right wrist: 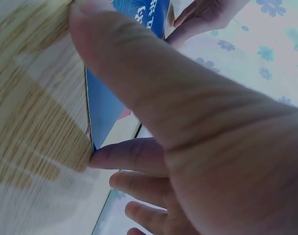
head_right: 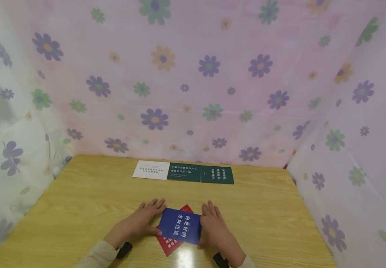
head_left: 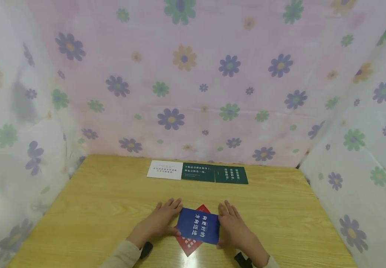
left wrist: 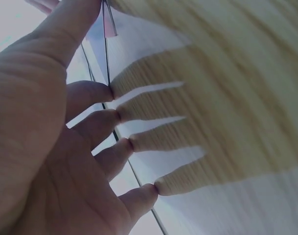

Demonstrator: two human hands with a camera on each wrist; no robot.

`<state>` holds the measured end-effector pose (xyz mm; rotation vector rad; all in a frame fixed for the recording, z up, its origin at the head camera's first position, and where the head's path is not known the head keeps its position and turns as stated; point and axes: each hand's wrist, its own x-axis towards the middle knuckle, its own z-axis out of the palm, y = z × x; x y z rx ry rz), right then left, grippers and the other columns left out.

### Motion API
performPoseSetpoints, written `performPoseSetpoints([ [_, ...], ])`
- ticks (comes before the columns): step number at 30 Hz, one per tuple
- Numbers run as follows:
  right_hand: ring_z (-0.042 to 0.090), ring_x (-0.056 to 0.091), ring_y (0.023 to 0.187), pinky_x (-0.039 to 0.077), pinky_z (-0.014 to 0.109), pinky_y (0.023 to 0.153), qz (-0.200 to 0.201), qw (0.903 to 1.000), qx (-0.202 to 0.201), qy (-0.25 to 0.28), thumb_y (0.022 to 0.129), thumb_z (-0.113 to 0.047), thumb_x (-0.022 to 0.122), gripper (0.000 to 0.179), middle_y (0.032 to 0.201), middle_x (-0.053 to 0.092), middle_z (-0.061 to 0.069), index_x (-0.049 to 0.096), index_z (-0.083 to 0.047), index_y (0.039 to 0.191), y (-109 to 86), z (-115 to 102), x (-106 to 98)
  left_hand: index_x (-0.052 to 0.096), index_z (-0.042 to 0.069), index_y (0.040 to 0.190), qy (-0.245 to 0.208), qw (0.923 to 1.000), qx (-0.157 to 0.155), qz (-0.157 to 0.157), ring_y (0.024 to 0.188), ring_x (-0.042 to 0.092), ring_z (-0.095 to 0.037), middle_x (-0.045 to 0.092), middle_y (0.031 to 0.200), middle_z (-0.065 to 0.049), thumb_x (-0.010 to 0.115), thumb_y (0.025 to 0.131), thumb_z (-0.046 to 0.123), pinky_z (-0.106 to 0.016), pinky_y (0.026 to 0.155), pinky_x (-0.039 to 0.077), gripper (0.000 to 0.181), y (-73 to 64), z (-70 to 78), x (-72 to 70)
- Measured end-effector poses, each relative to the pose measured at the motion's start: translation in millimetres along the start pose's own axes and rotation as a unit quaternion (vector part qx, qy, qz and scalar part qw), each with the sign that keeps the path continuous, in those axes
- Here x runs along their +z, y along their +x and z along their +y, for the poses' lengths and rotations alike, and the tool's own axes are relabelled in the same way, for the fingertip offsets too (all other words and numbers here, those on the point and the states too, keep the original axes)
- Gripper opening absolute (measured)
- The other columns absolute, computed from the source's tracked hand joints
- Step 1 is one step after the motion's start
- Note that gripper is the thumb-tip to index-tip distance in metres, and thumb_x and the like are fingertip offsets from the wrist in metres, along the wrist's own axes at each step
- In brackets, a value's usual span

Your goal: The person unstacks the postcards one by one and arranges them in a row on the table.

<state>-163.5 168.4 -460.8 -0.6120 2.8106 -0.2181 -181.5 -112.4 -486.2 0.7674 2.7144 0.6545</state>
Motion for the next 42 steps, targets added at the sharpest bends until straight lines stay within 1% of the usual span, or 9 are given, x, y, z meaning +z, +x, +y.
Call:
performPoseSetpoints([
  [5,0.046,0.026,0.151,0.026,0.061,0.122,-0.006,0.9998,0.009,0.015,0.060,-0.042,0.098,0.088,0.156,0.043,0.023,0.067,0.008,0.125,-1.2,3.3,0.6,0.046,0.002,0.152,0.020,0.9997,0.002,-0.013,0.151,0.027,-0.046,0.034,0.164,-0.017,0.081,0.083,0.044,-0.072,0.117,0.022,0.088,3.6,2.2,3.3],
  [10,0.044,0.028,0.150,0.026,0.060,0.122,-0.001,0.9999,0.008,0.014,0.059,-0.042,0.099,0.088,0.156,0.044,0.021,0.067,0.007,0.126,1.1,5.5,1.7,0.044,0.001,0.153,0.017,0.9997,0.000,-0.019,0.151,0.026,-0.047,0.033,0.164,-0.018,0.080,0.083,0.045,-0.074,0.116,0.022,0.090,4.9,1.3,3.4],
  [13,0.043,0.028,0.151,0.026,0.059,0.122,-0.005,0.9997,0.017,0.016,0.058,-0.041,0.099,0.088,0.157,0.044,0.020,0.068,0.005,0.126,3.2,5.4,1.9,0.043,0.001,0.153,0.016,0.9995,0.000,-0.026,0.151,0.025,-0.047,0.033,0.164,-0.019,0.079,0.084,0.046,-0.074,0.115,0.022,0.090,6.0,-0.6,2.8],
  [17,0.043,0.029,0.150,0.027,0.059,0.122,-0.010,0.9996,0.017,0.018,0.057,-0.041,0.099,0.087,0.156,0.045,0.020,0.069,0.005,0.124,1.3,1.5,4.4,0.043,0.001,0.153,0.008,0.9994,-0.005,-0.034,0.151,0.025,-0.047,0.032,0.164,-0.019,0.078,0.085,0.047,-0.075,0.115,0.022,0.090,-1.2,-0.7,5.3],
  [21,0.044,0.029,0.150,0.027,0.060,0.122,-0.016,0.9993,0.020,0.025,0.058,-0.041,0.099,0.084,0.156,0.045,0.020,0.070,0.005,0.123,-0.9,-0.5,5.8,0.043,0.001,0.153,0.004,0.9992,-0.012,-0.039,0.151,0.025,-0.047,0.032,0.164,-0.018,0.078,0.085,0.047,-0.075,0.115,0.022,0.089,-4.6,0.2,6.7],
  [24,0.044,0.030,0.149,0.028,0.060,0.121,-0.016,0.9995,0.019,0.018,0.058,-0.042,0.099,0.083,0.155,0.047,0.019,0.071,0.004,0.122,-0.7,0.0,6.1,0.044,0.001,0.152,0.004,0.9994,-0.012,-0.031,0.151,0.026,-0.047,0.034,0.163,-0.019,0.079,0.085,0.046,-0.075,0.115,0.022,0.088,-4.0,0.7,7.6],
  [28,0.045,0.033,0.147,0.031,0.060,0.120,-0.002,0.9999,0.011,0.004,0.058,-0.043,0.099,0.083,0.153,0.048,0.020,0.071,0.004,0.120,1.5,2.2,4.9,0.045,-0.002,0.151,0.003,0.9999,-0.005,-0.011,0.150,0.027,-0.048,0.035,0.162,-0.022,0.081,0.084,0.043,-0.076,0.114,0.022,0.088,-0.5,1.5,6.4],
  [35,0.046,0.030,0.148,0.028,0.061,0.121,0.002,0.9996,0.018,0.021,0.058,-0.041,0.100,0.087,0.153,0.048,0.022,0.068,0.007,0.124,3.7,3.8,2.6,0.044,-0.003,0.150,0.004,1.0000,0.001,-0.008,0.149,0.027,-0.049,0.035,0.161,-0.022,0.080,0.084,0.043,-0.075,0.114,0.022,0.089,2.8,2.3,2.4],
  [42,0.046,0.030,0.149,0.027,0.060,0.121,0.003,0.9994,0.022,0.025,0.058,-0.037,0.100,0.083,0.153,0.048,0.023,0.070,0.007,0.121,4.1,0.6,1.2,0.044,-0.005,0.150,-0.015,0.9999,0.006,-0.005,0.149,0.025,-0.051,0.034,0.161,-0.024,0.081,0.084,0.039,-0.077,0.114,0.019,0.088,-0.7,2.3,-1.3],
])
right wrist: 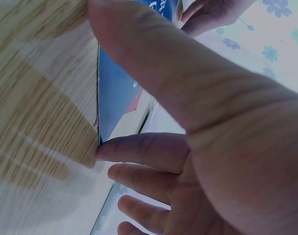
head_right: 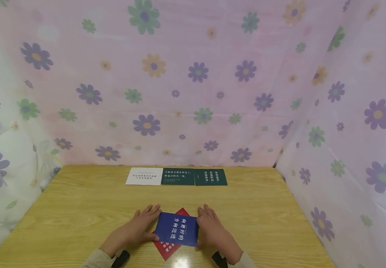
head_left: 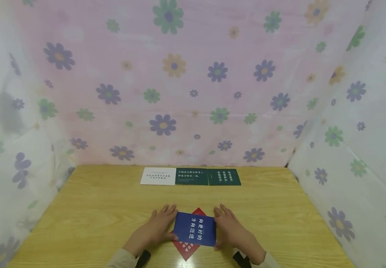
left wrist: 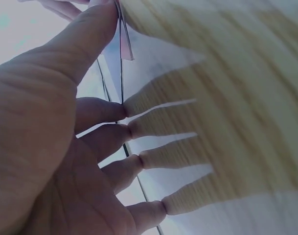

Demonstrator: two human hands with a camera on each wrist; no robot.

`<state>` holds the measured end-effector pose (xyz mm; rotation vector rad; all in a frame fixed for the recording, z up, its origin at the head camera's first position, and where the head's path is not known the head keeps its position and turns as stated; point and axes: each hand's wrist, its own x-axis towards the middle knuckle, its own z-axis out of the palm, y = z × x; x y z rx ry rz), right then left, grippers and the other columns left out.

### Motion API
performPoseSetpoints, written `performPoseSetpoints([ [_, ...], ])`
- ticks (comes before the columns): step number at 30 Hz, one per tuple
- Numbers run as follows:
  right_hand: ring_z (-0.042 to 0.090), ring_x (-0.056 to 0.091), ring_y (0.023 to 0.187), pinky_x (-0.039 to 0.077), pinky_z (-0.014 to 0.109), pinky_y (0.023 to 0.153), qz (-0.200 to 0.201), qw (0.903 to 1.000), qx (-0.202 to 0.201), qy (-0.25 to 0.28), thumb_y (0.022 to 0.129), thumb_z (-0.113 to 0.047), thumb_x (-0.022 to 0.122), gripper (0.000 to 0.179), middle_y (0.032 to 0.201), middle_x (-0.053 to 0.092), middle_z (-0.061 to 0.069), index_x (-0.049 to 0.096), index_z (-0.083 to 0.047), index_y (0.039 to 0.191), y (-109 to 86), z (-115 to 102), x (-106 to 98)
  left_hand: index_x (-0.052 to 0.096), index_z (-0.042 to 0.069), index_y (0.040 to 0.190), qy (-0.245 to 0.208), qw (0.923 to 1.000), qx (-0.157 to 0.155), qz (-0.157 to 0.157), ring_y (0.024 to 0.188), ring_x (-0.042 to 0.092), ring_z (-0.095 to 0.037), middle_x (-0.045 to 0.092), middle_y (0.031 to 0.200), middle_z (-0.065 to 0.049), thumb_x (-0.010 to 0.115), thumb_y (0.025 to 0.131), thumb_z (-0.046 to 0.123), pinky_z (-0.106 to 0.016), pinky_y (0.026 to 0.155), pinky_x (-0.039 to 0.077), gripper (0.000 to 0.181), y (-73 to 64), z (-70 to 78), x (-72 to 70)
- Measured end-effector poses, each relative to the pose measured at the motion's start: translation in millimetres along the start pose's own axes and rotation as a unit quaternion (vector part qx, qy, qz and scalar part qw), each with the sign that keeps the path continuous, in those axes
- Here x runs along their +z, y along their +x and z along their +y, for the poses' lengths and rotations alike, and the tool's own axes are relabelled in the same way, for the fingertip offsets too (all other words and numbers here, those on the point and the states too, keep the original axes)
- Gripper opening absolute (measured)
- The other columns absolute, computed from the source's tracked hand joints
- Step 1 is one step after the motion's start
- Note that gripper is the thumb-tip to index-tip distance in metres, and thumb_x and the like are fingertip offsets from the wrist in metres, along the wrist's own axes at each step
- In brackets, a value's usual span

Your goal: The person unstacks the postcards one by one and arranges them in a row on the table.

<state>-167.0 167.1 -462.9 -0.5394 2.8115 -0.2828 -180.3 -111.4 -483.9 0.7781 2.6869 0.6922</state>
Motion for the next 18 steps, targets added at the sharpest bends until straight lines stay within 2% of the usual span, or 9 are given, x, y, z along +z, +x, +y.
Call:
performPoseSetpoints([
  [5,0.046,0.029,0.149,0.027,0.061,0.121,-0.003,1.0000,0.000,-0.002,0.058,-0.039,0.100,0.084,0.153,0.047,0.023,0.069,0.007,0.122,0.0,-1.5,-0.4,0.044,-0.004,0.150,-0.001,1.0000,-0.003,-0.002,0.150,0.025,-0.050,0.035,0.161,-0.024,0.081,0.084,0.039,-0.077,0.114,0.020,0.087,-0.6,-1.5,1.4],
  [12,0.047,0.027,0.150,0.028,0.062,0.121,0.013,0.9974,-0.034,-0.063,0.061,-0.054,0.094,0.108,0.157,0.042,0.023,0.055,0.008,0.139,-6.2,8.7,0.7,0.044,-0.005,0.150,0.002,1.0000,0.004,0.003,0.149,0.025,-0.051,0.034,0.161,-0.024,0.080,0.085,0.042,-0.078,0.113,0.020,0.088,0.2,0.1,3.9],
  [15,0.047,0.025,0.150,0.026,0.062,0.121,0.017,0.9973,-0.048,-0.054,0.062,-0.054,0.094,0.114,0.158,0.040,0.024,0.048,0.009,0.145,-7.1,11.6,0.1,0.043,-0.005,0.151,0.016,0.9998,0.005,0.006,0.149,0.025,-0.051,0.034,0.161,-0.024,0.078,0.086,0.043,-0.077,0.114,0.021,0.088,1.1,1.3,4.3],
  [18,0.049,0.022,0.151,0.023,0.064,0.121,0.018,0.9980,-0.054,-0.025,0.063,-0.051,0.095,0.109,0.159,0.037,0.025,0.050,0.007,0.144,-7.7,13.4,0.1,0.043,-0.004,0.151,0.030,0.9995,0.000,0.003,0.150,0.025,-0.049,0.033,0.162,-0.023,0.077,0.087,0.045,-0.076,0.114,0.021,0.088,1.7,1.5,4.2],
])
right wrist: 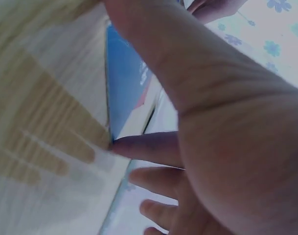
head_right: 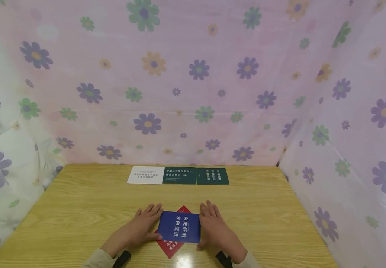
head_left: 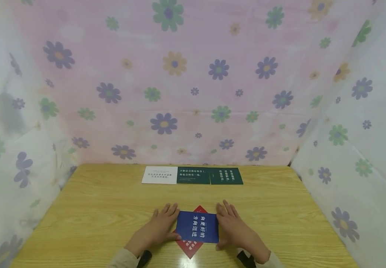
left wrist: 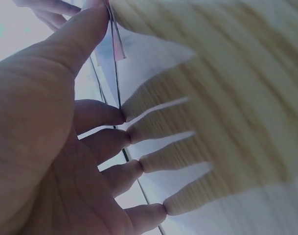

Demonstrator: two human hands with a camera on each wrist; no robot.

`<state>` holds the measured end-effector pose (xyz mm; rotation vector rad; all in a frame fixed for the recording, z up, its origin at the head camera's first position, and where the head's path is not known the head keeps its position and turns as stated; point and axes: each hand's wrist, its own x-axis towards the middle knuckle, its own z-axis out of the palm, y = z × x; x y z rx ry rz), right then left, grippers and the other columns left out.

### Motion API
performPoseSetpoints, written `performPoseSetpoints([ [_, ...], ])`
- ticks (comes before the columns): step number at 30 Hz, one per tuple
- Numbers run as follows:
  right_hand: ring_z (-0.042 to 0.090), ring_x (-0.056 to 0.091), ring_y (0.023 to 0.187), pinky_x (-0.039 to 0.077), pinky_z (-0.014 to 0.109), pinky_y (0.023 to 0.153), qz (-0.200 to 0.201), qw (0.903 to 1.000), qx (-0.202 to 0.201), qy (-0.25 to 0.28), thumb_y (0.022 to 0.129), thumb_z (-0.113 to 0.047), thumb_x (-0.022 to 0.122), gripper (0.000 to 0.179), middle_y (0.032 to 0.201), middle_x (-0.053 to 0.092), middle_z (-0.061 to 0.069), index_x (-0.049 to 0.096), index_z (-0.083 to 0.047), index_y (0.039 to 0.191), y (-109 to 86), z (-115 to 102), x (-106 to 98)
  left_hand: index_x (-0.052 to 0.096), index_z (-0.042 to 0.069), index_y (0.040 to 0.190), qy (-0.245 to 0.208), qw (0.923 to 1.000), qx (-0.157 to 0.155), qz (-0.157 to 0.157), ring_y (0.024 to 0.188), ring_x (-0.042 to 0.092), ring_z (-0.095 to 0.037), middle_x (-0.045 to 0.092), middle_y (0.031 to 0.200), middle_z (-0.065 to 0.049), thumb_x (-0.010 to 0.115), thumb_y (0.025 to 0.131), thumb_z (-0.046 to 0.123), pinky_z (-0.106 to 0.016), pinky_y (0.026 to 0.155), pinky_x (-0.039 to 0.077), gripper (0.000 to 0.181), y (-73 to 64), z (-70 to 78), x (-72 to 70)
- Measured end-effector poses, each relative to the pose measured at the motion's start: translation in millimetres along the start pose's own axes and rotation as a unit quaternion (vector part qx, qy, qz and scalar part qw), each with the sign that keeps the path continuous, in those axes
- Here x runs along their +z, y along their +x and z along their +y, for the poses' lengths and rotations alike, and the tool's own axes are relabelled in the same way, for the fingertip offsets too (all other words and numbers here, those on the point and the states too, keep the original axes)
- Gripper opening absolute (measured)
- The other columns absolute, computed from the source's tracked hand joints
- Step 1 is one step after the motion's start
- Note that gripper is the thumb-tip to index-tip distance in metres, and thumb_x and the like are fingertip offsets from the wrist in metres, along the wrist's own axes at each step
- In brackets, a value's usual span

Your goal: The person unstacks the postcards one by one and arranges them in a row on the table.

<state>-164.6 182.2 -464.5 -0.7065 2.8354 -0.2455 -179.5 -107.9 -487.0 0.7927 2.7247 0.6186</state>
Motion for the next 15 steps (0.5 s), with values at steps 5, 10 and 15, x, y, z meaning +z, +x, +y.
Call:
performPoseSetpoints([
  [5,0.054,0.019,0.149,0.017,0.071,0.119,0.021,0.9986,0.005,0.048,0.062,-0.047,0.097,0.098,0.157,0.035,0.031,0.055,0.003,0.135,-0.3,4.4,1.7,0.042,-0.003,0.152,0.005,1.0000,-0.004,-0.005,0.151,0.024,-0.048,0.032,0.163,-0.022,0.076,0.087,0.047,-0.075,0.115,0.021,0.088,0.4,0.1,0.5],
  [10,0.058,0.017,0.148,0.014,0.077,0.116,0.051,0.9949,0.011,0.086,0.061,-0.042,0.098,0.085,0.156,0.033,0.035,0.056,-0.003,0.123,1.6,9.6,5.5,0.043,-0.003,0.152,0.006,1.0000,0.001,-0.003,0.150,0.026,-0.048,0.033,0.163,-0.022,0.077,0.087,0.047,-0.074,0.115,0.023,0.089,-0.8,-0.2,-1.0],
  [15,0.058,0.016,0.149,0.012,0.078,0.115,0.064,0.9930,0.016,0.098,0.058,-0.040,0.100,0.086,0.157,0.031,0.035,0.053,-0.005,0.121,2.6,11.3,7.4,0.043,-0.004,0.151,0.011,0.9998,0.015,-0.004,0.149,0.027,-0.049,0.033,0.162,-0.023,0.077,0.086,0.048,-0.071,0.116,0.025,0.091,-2.4,-1.2,-3.6],
])
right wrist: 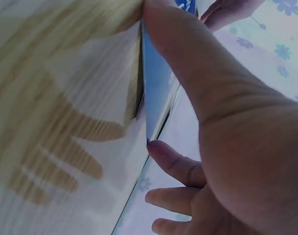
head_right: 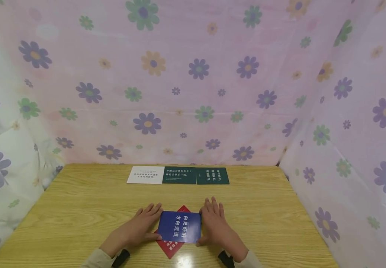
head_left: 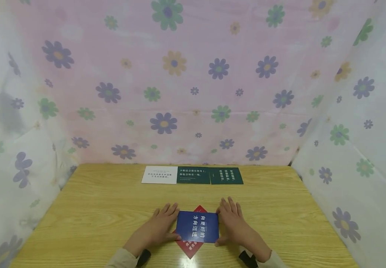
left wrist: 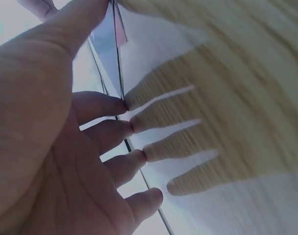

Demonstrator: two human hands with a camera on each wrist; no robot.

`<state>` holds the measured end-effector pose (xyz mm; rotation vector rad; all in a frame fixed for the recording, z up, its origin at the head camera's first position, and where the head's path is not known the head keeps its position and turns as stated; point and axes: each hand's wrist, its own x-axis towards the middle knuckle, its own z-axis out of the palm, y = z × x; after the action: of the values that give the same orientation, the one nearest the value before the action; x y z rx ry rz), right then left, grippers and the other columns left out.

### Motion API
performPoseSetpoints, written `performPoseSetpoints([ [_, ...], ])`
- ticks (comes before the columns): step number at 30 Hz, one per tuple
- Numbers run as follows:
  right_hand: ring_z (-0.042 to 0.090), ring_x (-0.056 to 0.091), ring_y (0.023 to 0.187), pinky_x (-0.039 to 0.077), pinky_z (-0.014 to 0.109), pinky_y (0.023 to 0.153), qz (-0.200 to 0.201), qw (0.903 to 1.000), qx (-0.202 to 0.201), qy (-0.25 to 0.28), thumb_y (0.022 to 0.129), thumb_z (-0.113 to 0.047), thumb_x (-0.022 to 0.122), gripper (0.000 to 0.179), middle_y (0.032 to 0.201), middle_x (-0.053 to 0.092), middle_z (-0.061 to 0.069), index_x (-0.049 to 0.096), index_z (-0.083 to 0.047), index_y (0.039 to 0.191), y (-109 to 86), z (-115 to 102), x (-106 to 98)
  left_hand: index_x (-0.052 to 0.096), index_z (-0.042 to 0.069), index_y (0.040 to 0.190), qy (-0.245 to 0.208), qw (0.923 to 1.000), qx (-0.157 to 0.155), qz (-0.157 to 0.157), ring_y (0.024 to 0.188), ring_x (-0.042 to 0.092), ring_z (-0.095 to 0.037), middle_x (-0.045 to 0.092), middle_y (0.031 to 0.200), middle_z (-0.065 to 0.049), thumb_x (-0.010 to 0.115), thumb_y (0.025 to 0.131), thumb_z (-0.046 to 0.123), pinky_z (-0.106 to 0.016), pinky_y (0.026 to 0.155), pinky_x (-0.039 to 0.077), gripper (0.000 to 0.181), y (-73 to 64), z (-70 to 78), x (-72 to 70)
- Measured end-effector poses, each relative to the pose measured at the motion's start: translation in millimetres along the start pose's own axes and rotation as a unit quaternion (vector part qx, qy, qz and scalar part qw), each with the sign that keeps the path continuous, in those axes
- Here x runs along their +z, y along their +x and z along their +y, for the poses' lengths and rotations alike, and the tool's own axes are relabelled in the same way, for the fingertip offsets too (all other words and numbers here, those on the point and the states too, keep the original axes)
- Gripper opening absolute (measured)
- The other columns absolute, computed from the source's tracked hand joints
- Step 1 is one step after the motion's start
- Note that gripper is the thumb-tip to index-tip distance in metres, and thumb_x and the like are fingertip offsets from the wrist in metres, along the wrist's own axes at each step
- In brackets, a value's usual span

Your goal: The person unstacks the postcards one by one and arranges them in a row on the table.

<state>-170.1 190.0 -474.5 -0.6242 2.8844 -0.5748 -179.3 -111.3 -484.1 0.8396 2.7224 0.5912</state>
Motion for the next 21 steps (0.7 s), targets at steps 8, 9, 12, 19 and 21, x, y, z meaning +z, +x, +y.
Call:
performPoseSetpoints([
  [8,0.057,0.017,0.149,0.011,0.076,0.117,0.027,0.9996,0.009,0.002,0.054,-0.037,0.102,0.088,0.157,0.031,0.035,0.051,-0.006,0.119,-1.7,-1.2,1.4,0.034,-0.003,0.156,0.000,0.9998,0.014,-0.011,0.152,0.022,-0.046,0.028,0.165,-0.022,0.084,0.077,0.053,-0.065,0.121,0.022,0.109,1.2,-5.5,-0.3],
  [9,0.057,0.018,0.149,0.011,0.076,0.117,0.029,0.9995,0.011,0.003,0.053,-0.037,0.102,0.088,0.157,0.032,0.034,0.051,-0.007,0.118,-1.8,-1.4,1.4,0.034,-0.004,0.155,-0.002,0.9998,0.017,-0.010,0.153,0.022,-0.045,0.028,0.165,-0.022,0.085,0.076,0.051,-0.064,0.122,0.022,0.109,1.3,-5.6,-0.7],
  [12,0.056,0.018,0.149,0.011,0.075,0.117,0.028,0.9995,0.012,0.004,0.054,-0.037,0.102,0.089,0.157,0.032,0.034,0.053,-0.006,0.121,-2.2,-0.6,2.1,0.037,-0.005,0.154,0.001,0.9997,0.023,-0.008,0.153,0.022,-0.045,0.029,0.164,-0.023,0.087,0.075,0.049,-0.063,0.122,0.021,0.107,1.1,-4.8,-1.6],
  [19,0.057,0.021,0.148,0.014,0.076,0.116,0.014,0.9997,-0.017,-0.005,0.058,-0.037,0.099,0.096,0.156,0.037,0.033,0.058,0.004,0.134,-5.2,2.3,1.9,0.044,-0.008,0.149,0.027,0.9989,0.037,0.007,0.151,0.026,-0.047,0.034,0.161,-0.025,0.087,0.075,0.047,-0.061,0.122,0.024,0.102,-1.1,-2.2,-2.2],
  [21,0.057,0.021,0.148,0.014,0.076,0.116,0.008,0.9997,-0.025,-0.001,0.058,-0.037,0.099,0.097,0.156,0.037,0.033,0.057,0.005,0.135,-6.4,2.7,1.6,0.045,-0.009,0.148,0.034,0.9986,0.040,0.011,0.150,0.027,-0.047,0.035,0.160,-0.026,0.087,0.075,0.047,-0.061,0.122,0.025,0.101,-1.8,-2.1,-2.4],
])
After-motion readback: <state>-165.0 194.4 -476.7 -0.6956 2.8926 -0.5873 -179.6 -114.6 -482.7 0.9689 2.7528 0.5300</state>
